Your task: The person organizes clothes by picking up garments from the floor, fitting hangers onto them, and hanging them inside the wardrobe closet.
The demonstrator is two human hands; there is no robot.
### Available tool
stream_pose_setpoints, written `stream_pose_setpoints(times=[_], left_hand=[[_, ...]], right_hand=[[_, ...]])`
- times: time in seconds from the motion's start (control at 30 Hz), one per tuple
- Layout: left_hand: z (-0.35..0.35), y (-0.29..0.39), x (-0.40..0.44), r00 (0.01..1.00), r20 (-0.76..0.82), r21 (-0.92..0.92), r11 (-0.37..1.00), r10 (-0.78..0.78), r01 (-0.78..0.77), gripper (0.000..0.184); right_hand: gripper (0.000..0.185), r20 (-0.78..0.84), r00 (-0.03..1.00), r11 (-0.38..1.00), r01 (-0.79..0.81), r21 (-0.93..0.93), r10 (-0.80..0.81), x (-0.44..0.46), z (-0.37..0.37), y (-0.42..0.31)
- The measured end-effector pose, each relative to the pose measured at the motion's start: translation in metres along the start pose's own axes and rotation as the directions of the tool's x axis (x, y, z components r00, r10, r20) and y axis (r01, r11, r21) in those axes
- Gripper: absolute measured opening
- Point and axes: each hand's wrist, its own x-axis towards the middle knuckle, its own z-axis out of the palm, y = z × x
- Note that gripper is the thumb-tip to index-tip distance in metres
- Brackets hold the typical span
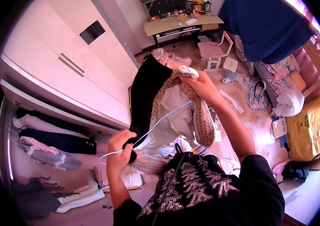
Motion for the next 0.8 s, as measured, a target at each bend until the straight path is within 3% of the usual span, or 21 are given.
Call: stream_pose_setpoints(times=[0.1, 0.2, 0.23, 0.3, 0.33, 0.43, 0.47, 0.53, 0.57, 0.6, 0.67, 0.73, 0.8], left_hand=[[0.015, 0.001, 0.007, 0.998, -0.051, -0.012, 1.0, -0.029, 0.029, 0.021], [0.037, -0.005, 0.019, 0.957, -0.238, 0.02, 0.984, -0.166, 0.176, 0.023], [0.038, -0.007, 0.02, 0.957, -0.236, 0.018, 0.984, -0.166, 0.175, 0.023], [0.035, -0.014, 0.022, 0.865, -0.324, 0.02, 0.912, -0.382, 0.41, 0.026], [0.033, -0.019, 0.021, 0.864, -0.326, 0.016, 0.912, -0.382, 0.41, 0.026], [0.027, -0.038, 0.018, 0.825, -0.541, -0.009, 0.983, -0.16, 0.185, 0.029], [0.019, -0.038, 0.012, 0.821, -0.472, -0.07, 0.942, -0.321, 0.328, 0.029], [0.009, -0.032, 0.011, 0.819, -0.453, -0.078, 0.931, -0.351, 0.356, 0.029], [0.013, -0.048, 0.01, 0.868, -0.47, -0.055, 0.987, -0.159, 0.151, 0.028], [0.011, -0.041, 0.01, 0.904, -0.411, -0.034, 0.993, -0.12, 0.116, 0.027], [0.002, -0.015, 0.01, 0.916, -0.261, -0.076, 0.953, -0.304, 0.295, 0.026], [-0.003, -0.016, 0.009, 0.927, -0.265, -0.071, 0.964, -0.265, 0.255, 0.026], [-0.01, -0.022, 0.006, 0.939, -0.283, -0.11, 0.979, -0.197, 0.172, 0.025]], right_hand=[[0.021, 0.084, 0.972, 0.946, 0.233, -0.227, -0.219, -0.013, 0.005, 0.006], [0.022, 0.131, 0.947, 0.79, 0.319, -0.523, -0.295, -0.037, 0.017, -0.013], [0.021, 0.151, 0.948, 0.779, 0.316, -0.541, -0.28, -0.043, 0.017, -0.019], [0.021, 0.074, 0.957, 0.788, 0.275, -0.55, -0.282, -0.043, 0.01, -0.02], [0.021, 0.002, 0.96, 0.799, 0.235, -0.554, -0.281, -0.042, 0.004, -0.021], [0.018, -0.055, 0.972, 0.838, 0.169, -0.518, -0.23, -0.036, -0.008, -0.018], [0.017, -0.041, 0.969, 0.821, 0.183, -0.541, -0.243, -0.034, -0.011, -0.015], [0.016, -0.049, 0.971, 0.846, 0.179, -0.502, -0.235, -0.029, -0.012, -0.008], [0.016, -0.065, 0.973, 0.873, 0.167, -0.458, -0.22, -0.028, -0.01, -0.006], [0.016, -0.059, 0.975, 0.874, 0.163, -0.458, -0.213, -0.029, -0.008, -0.008], [0.019, -0.059, 0.975, 0.86, 0.161, -0.485, -0.215, -0.029, -0.004, -0.015], [0.018, -0.059, 0.975, 0.86, 0.16, -0.485, -0.215, -0.023, -0.008, -0.003], [0.018, -0.182, 0.926, 0.906, 0.258, -0.337, -0.331, -0.015, -0.016, 0.009]])
